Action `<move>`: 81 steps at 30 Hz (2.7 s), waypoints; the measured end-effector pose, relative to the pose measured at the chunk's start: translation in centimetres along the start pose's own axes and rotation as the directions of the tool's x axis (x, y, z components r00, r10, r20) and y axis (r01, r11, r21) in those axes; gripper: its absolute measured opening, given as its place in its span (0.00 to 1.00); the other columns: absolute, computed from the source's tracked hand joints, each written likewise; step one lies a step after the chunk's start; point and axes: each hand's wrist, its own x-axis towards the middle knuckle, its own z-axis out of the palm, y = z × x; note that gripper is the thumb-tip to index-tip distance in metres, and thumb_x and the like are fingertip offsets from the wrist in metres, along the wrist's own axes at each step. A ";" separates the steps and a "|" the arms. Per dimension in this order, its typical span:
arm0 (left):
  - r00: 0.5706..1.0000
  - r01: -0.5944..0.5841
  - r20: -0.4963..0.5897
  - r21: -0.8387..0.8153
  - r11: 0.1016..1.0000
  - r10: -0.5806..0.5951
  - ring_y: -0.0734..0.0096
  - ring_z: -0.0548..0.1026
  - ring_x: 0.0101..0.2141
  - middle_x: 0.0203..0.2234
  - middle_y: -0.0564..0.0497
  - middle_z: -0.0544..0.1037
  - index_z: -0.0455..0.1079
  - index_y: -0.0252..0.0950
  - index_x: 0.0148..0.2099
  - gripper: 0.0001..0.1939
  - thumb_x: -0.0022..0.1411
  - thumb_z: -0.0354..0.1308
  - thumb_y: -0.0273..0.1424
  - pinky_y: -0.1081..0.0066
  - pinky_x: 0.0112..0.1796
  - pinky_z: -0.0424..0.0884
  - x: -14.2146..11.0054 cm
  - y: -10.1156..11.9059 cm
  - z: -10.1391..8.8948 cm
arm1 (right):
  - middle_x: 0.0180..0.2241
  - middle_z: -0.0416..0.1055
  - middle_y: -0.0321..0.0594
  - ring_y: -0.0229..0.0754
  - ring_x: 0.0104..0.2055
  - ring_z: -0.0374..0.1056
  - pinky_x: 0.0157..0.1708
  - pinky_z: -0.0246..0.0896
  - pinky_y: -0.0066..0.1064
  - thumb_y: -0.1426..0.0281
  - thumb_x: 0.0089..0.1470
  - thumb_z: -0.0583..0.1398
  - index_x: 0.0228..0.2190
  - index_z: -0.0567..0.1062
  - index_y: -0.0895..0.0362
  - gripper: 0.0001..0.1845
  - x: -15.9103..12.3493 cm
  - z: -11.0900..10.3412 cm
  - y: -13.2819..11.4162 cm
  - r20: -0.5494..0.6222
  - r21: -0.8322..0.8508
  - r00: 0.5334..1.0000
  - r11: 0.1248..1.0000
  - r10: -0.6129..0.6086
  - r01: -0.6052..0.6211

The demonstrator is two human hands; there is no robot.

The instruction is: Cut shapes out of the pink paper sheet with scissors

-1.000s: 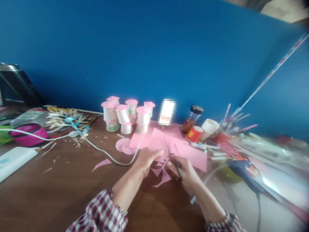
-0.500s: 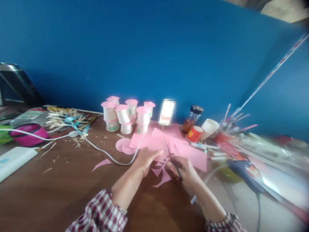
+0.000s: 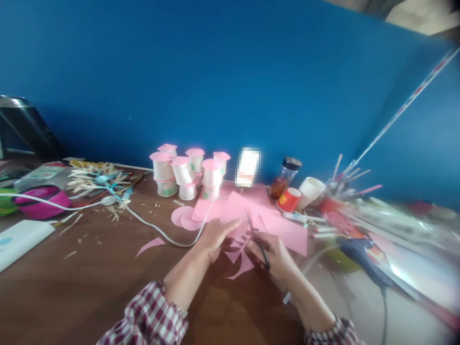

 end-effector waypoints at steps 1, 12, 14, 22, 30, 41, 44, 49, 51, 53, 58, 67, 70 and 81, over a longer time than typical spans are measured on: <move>1.000 -0.015 -0.020 -0.018 1.000 0.015 0.75 0.68 0.19 0.21 0.50 0.72 0.71 0.30 0.34 0.21 0.43 0.68 0.40 0.73 0.20 0.67 0.0 -0.1 0.1 | 0.13 0.56 0.29 0.31 0.15 0.52 0.15 0.47 0.23 0.61 0.54 0.60 0.22 0.67 0.59 0.16 0.0 0.3 0.1 0.000 0.041 1.000 0.999 0.014 -0.014; 0.978 -0.168 0.082 -0.251 0.953 0.194 0.67 0.74 0.21 0.21 0.47 0.75 0.69 0.31 0.35 0.18 0.46 0.66 0.39 0.70 0.23 0.69 -1.0 -2.3 2.4 | 0.12 0.58 0.28 0.30 0.13 0.53 0.14 0.47 0.22 0.60 0.50 0.63 0.26 0.72 0.61 0.15 0.2 2.5 -0.4 -0.160 0.220 0.983 0.974 0.091 -0.054; 0.983 -0.184 -0.021 -0.234 0.955 0.184 0.67 0.74 0.21 0.20 0.48 0.74 0.69 0.30 0.33 0.18 0.43 0.68 0.37 0.69 0.25 0.70 -0.8 -2.7 2.6 | 0.11 0.58 0.28 0.30 0.13 0.53 0.14 0.47 0.22 0.60 0.49 0.63 0.25 0.71 0.61 0.16 0.2 2.6 -0.4 -0.167 0.231 0.982 0.972 0.092 -0.052; 0.981 -0.189 -0.077 -0.166 0.968 0.178 0.70 0.73 0.21 0.21 0.49 0.74 0.70 0.31 0.32 0.17 0.44 0.67 0.39 0.71 0.24 0.68 -0.4 -3.4 2.5 | 0.10 0.60 0.30 0.32 0.13 0.55 0.14 0.48 0.22 0.61 0.50 0.63 0.22 0.69 0.60 0.15 0.1 3.3 0.0 -0.174 0.180 0.982 0.982 0.079 -0.047; 0.965 -0.195 -0.208 -0.145 0.970 0.162 0.74 0.67 0.16 0.15 0.53 0.69 0.69 0.30 0.26 0.16 0.40 0.69 0.36 0.74 0.18 0.64 0.2 -3.2 2.1 | 0.11 0.59 0.28 0.32 0.14 0.55 0.14 0.47 0.23 0.63 0.50 0.63 0.25 0.72 0.60 0.13 0.0 3.8 -0.3 -0.160 0.185 0.984 0.982 0.074 -0.044; 0.967 -0.164 -0.222 -0.178 0.970 0.123 0.69 0.72 0.19 0.19 0.48 0.74 0.72 0.30 0.29 0.16 0.39 0.70 0.34 0.71 0.20 0.69 -0.6 -3.0 2.6 | 0.13 0.62 0.29 0.34 0.16 0.57 0.16 0.50 0.24 0.61 0.49 0.63 0.28 0.71 0.60 0.14 0.0 3.6 0.1 -0.148 0.181 0.988 0.983 0.053 -0.025; 0.964 -0.157 -0.241 -0.168 0.973 0.114 0.70 0.72 0.18 0.18 0.48 0.74 0.71 0.30 0.28 0.16 0.38 0.70 0.34 0.72 0.19 0.68 -0.8 -3.0 2.8 | 0.14 0.62 0.30 0.34 0.17 0.57 0.17 0.50 0.24 0.60 0.49 0.63 0.26 0.69 0.59 0.14 0.0 3.4 0.0 -0.153 0.157 0.987 0.987 0.041 -0.017; 0.956 -0.169 -0.268 -0.157 0.973 0.122 0.70 0.72 0.18 0.18 0.49 0.74 0.72 0.30 0.29 0.16 0.38 0.70 0.33 0.73 0.19 0.67 -0.8 -2.8 3.0 | 0.14 0.60 0.29 0.34 0.17 0.56 0.17 0.49 0.24 0.59 0.49 0.62 0.24 0.67 0.58 0.15 0.0 3.2 -0.1 -0.164 0.120 0.986 0.993 0.027 -0.007; 0.955 -0.167 -0.272 -0.157 0.973 0.120 0.70 0.72 0.19 0.18 0.48 0.74 0.72 0.30 0.29 0.16 0.38 0.70 0.33 0.73 0.20 0.67 -0.9 -2.8 3.0 | 0.15 0.59 0.29 0.34 0.18 0.55 0.18 0.48 0.24 0.59 0.49 0.62 0.24 0.67 0.58 0.16 0.0 3.2 -0.2 -0.173 0.094 0.985 0.996 0.014 0.003; 0.957 -0.166 -0.266 -0.158 0.973 0.120 0.70 0.72 0.19 0.19 0.48 0.75 0.72 0.30 0.29 0.16 0.38 0.70 0.34 0.72 0.20 0.67 -1.0 -2.7 3.0 | 0.16 0.58 0.29 0.33 0.19 0.54 0.18 0.47 0.24 0.59 0.49 0.62 0.24 0.67 0.58 0.16 0.0 3.1 -0.3 -0.178 0.075 0.984 0.997 0.003 0.011; 0.961 -0.161 -0.250 -0.162 0.974 0.118 0.69 0.73 0.20 0.20 0.47 0.76 0.72 0.30 0.30 0.17 0.37 0.70 0.34 0.73 0.20 0.67 -1.0 -2.7 2.9 | 0.19 0.58 0.31 0.34 0.22 0.54 0.21 0.50 0.24 0.58 0.49 0.62 0.24 0.68 0.59 0.17 0.0 3.0 -0.5 -0.177 0.063 0.984 0.998 -0.011 0.023; 0.963 -0.164 -0.239 -0.150 0.975 0.126 0.72 0.71 0.19 0.18 0.48 0.74 0.72 0.30 0.27 0.15 0.38 0.70 0.34 0.74 0.19 0.64 -1.0 -2.6 2.9 | 0.19 0.56 0.31 0.33 0.21 0.51 0.20 0.48 0.24 0.58 0.49 0.61 0.22 0.68 0.59 0.17 0.0 2.8 -0.5 -0.191 -0.029 0.980 0.999 -0.045 0.040; 0.963 -0.170 -0.237 -0.170 0.971 0.127 0.73 0.70 0.18 0.17 0.49 0.73 0.71 0.30 0.25 0.13 0.38 0.69 0.32 0.74 0.19 0.63 -1.1 -2.5 3.0 | 0.18 0.55 0.31 0.33 0.21 0.51 0.20 0.48 0.24 0.57 0.49 0.61 0.22 0.68 0.59 0.18 0.0 2.8 -0.6 -0.197 -0.043 0.979 0.998 -0.048 0.040; 0.965 -0.163 -0.236 -0.193 0.967 0.115 0.75 0.68 0.18 0.16 0.51 0.72 0.71 0.29 0.25 0.12 0.38 0.69 0.30 0.75 0.20 0.64 -1.3 -2.2 3.1 | 0.18 0.53 0.30 0.33 0.20 0.50 0.19 0.45 0.24 0.58 0.49 0.61 0.20 0.65 0.58 0.18 0.0 2.6 -0.7 -0.183 -0.049 0.982 0.998 -0.049 0.040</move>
